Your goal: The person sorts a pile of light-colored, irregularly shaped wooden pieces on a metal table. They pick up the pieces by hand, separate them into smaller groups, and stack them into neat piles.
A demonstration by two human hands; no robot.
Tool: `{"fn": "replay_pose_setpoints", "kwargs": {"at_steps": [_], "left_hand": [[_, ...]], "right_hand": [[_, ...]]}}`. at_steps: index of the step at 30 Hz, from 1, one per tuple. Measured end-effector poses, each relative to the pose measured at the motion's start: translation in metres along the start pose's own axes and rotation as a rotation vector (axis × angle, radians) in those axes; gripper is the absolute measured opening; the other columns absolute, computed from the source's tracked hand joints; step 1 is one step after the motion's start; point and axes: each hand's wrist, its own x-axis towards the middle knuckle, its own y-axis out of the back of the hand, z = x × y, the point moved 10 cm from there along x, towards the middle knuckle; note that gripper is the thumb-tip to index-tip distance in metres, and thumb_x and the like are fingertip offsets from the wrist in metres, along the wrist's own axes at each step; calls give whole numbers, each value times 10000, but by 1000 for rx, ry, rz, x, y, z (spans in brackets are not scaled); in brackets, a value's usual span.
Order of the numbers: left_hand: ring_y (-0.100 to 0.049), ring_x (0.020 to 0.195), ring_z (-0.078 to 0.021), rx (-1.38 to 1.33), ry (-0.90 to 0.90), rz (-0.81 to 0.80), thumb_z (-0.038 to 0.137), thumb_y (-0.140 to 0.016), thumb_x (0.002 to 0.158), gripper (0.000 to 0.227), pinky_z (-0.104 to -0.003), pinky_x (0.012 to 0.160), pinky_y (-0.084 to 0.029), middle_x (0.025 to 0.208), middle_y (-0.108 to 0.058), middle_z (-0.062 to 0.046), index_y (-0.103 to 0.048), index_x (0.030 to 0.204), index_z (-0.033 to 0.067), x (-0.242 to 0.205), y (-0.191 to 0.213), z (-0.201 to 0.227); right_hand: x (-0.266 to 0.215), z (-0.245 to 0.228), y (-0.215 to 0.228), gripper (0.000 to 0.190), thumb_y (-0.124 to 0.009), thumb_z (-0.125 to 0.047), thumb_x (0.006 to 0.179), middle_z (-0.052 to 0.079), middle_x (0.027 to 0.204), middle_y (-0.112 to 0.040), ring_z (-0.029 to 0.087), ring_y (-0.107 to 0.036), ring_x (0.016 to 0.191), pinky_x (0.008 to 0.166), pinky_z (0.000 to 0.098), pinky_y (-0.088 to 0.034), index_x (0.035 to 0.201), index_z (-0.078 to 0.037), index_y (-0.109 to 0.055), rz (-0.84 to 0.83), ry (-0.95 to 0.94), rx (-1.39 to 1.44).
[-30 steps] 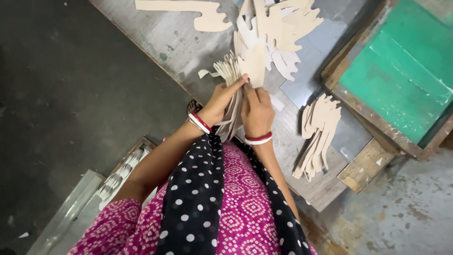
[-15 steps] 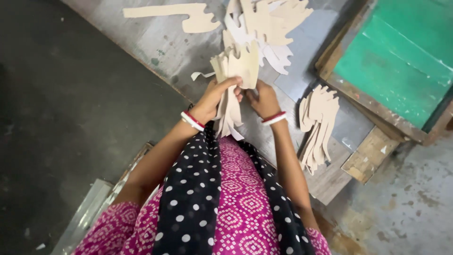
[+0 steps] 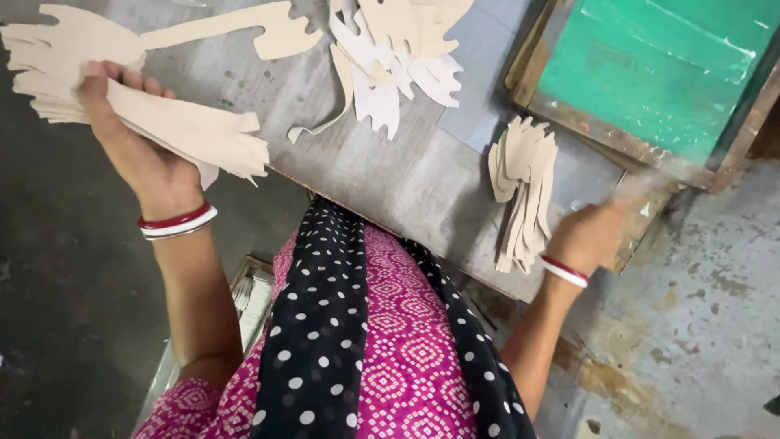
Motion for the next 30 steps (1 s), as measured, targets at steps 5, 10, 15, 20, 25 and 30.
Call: {"fn": "replay_pose_setpoints", "kwargs": {"at_steps": [5, 10, 15, 20, 25, 30], "left_hand": [[-573, 836, -142, -68, 77, 100, 344, -744, 977, 260, -324, 795, -516, 886, -575, 5, -635, 1042, 117, -17, 3, -28], [-566, 825, -139, -54, 123, 143, 283, -742, 1003, 228, -324, 794, -513, 880, -555, 4, -613, 1043, 99, -51, 1, -31], [-680, 813, -193, 34, 185, 211, 306, -703, 929, 284, -348, 749, -596, 909, -685, -78, -654, 1035, 46, -65, 6, -33], [-688, 787, -206, 1, 175, 153, 267, -732, 962, 292, -350, 731, -594, 897, -701, -111, -652, 1043, -2, -80, -14, -37], [-671, 714, -193, -7, 219, 164, 171, -769, 956, 254, -334, 659, -578, 835, -672, -90, -663, 1061, -34, -90, -6, -58], [-705, 714, -197, 47, 428, -47, 191, -797, 917, 308, -331, 657, -596, 853, -696, -110, -669, 1085, -33, -101, -25, -109]], "right_hand": [[-19, -65, -62, 625, -569, -212, 971, 342, 1453, -488, 496, -577, 1151, 847, 591, -492, 1501, 74, -401, -310, 146, -397], [-18, -142, -50, 554, -611, -208, 946, 267, 1430, -558, 427, -607, 1211, 983, 546, -478, 1440, 29, -530, -144, 315, -328], [-16, -310, -157, 342, -673, -297, 970, 161, 1055, -752, 312, -740, 829, 729, 414, -590, 1196, -41, -690, -557, 307, 526], [-2, -383, -221, 434, -809, -340, 816, 202, 948, -737, 381, -715, 832, 706, 457, -563, 1085, -15, -711, -364, 578, 289], [13, -348, -189, 289, -636, -24, 870, 50, 959, -722, 175, -733, 831, 685, 324, -625, 1157, -38, -660, -913, 52, 982], [16, -358, -82, 209, -680, -45, 1069, 86, 964, -677, 183, -634, 795, 740, 329, -510, 1276, -22, -695, -675, 298, 984]]}}
